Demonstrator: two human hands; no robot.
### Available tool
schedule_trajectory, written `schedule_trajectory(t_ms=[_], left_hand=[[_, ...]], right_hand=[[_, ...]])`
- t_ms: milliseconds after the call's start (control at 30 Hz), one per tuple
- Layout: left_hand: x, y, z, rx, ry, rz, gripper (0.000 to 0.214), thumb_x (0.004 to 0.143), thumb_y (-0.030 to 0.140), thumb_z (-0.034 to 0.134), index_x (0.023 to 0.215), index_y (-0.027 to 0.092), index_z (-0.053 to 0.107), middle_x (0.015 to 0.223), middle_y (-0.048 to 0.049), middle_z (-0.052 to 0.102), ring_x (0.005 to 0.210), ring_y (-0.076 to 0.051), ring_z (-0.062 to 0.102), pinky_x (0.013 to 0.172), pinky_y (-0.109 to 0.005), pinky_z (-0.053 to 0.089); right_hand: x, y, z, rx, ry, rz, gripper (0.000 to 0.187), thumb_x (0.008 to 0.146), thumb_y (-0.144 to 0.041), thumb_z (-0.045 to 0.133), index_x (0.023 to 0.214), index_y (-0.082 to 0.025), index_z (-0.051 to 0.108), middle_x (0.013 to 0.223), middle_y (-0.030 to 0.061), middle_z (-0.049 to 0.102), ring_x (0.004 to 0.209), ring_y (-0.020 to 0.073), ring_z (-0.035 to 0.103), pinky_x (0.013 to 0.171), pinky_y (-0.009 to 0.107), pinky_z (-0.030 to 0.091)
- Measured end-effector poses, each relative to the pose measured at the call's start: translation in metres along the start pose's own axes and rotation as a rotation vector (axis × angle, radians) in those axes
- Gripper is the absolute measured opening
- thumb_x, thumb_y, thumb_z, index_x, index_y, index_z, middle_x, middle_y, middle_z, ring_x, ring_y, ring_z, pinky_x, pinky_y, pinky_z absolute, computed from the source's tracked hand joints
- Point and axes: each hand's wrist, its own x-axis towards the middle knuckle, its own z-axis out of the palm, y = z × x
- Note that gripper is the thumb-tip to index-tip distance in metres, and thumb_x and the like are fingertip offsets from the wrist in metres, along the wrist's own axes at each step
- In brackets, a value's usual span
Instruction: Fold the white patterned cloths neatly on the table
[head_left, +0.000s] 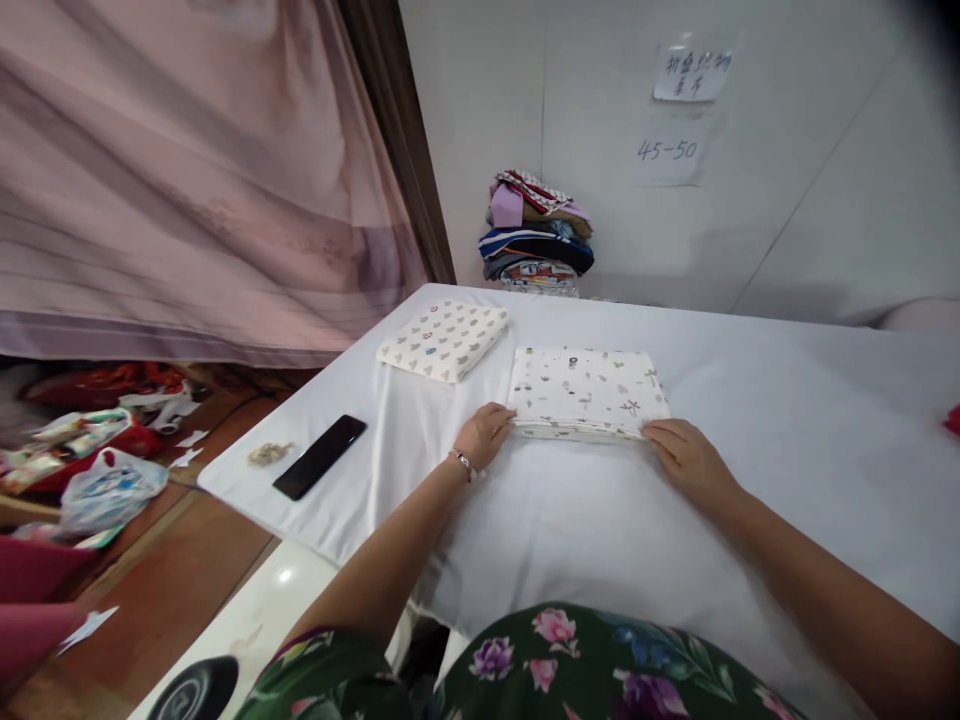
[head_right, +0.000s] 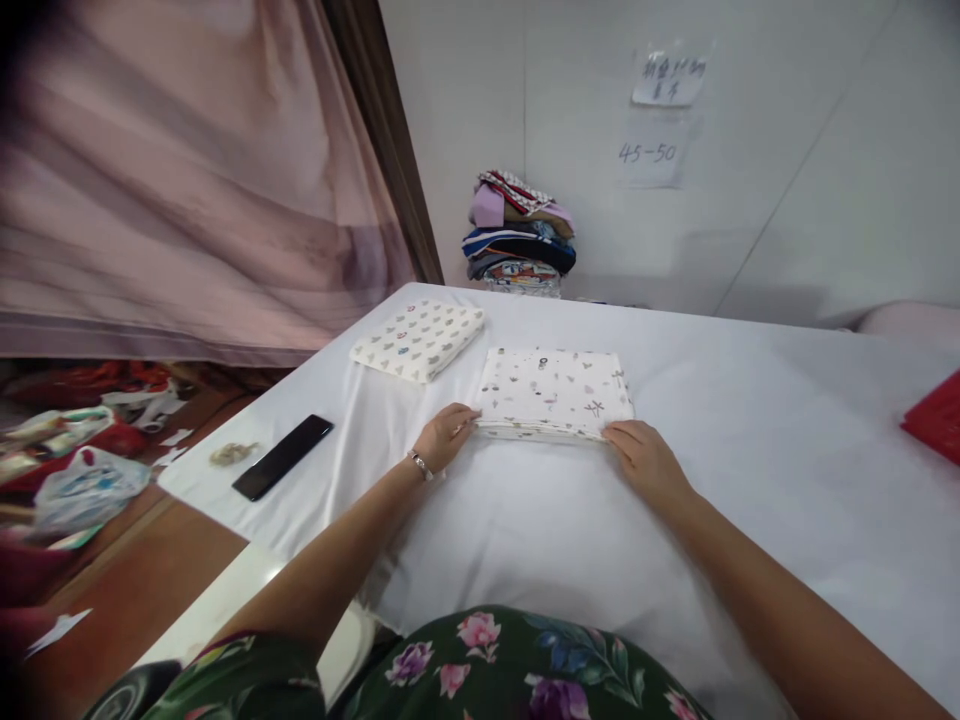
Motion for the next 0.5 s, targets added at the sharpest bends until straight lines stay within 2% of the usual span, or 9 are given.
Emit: schedule_trajectory(t_ms=[100,167,333,500], left_hand=[[0.004,0.001,0.001,-0.121,-0.028,-0.122,0.021,0.082,0.026,0.051,0.097,0.022,0.065,0.096,-0.0021,0.059,0.070,-0.010,0.056,0.070,-0.024,0.049],[0.008,0.000,0.002,-0.173,-0.038,-0.165,0.018,0.080,0.026,0.053,0.092,0.021,0.066,0.092,-0.0017,0.059,0.066,-0.009,0.055,0.068,-0.024,0.049],[0.012,-0.001,0.002,-0.200,-0.052,-0.160,0.015,0.077,0.019,0.055,0.086,0.020,0.067,0.089,-0.0016,0.060,0.068,-0.010,0.055,0.068,-0.024,0.048],[0.009,0.001,0.005,-0.192,0.017,-0.142,0.011,0.076,0.018,0.057,0.083,0.019,0.065,0.084,-0.0011,0.057,0.066,-0.010,0.054,0.066,-0.025,0.048]], right_hand=[[0.000,-0.004,-0.003,0.017,0.000,0.030,0.026,0.089,-0.022,0.039,0.102,-0.020,0.061,0.104,0.0068,0.062,0.097,0.0208,0.055,0.085,0.039,0.047],[0.000,-0.005,-0.004,0.026,-0.017,0.064,0.026,0.089,-0.024,0.038,0.102,-0.021,0.061,0.104,0.0060,0.062,0.098,0.0207,0.055,0.086,0.039,0.047],[-0.001,-0.003,-0.004,0.034,-0.065,0.133,0.027,0.088,-0.027,0.039,0.105,-0.023,0.060,0.106,0.0049,0.061,0.100,0.0215,0.054,0.088,0.040,0.046],[-0.002,-0.003,-0.002,0.046,-0.032,0.172,0.028,0.087,-0.028,0.040,0.106,-0.025,0.060,0.107,0.0043,0.061,0.101,0.0223,0.055,0.088,0.041,0.047]])
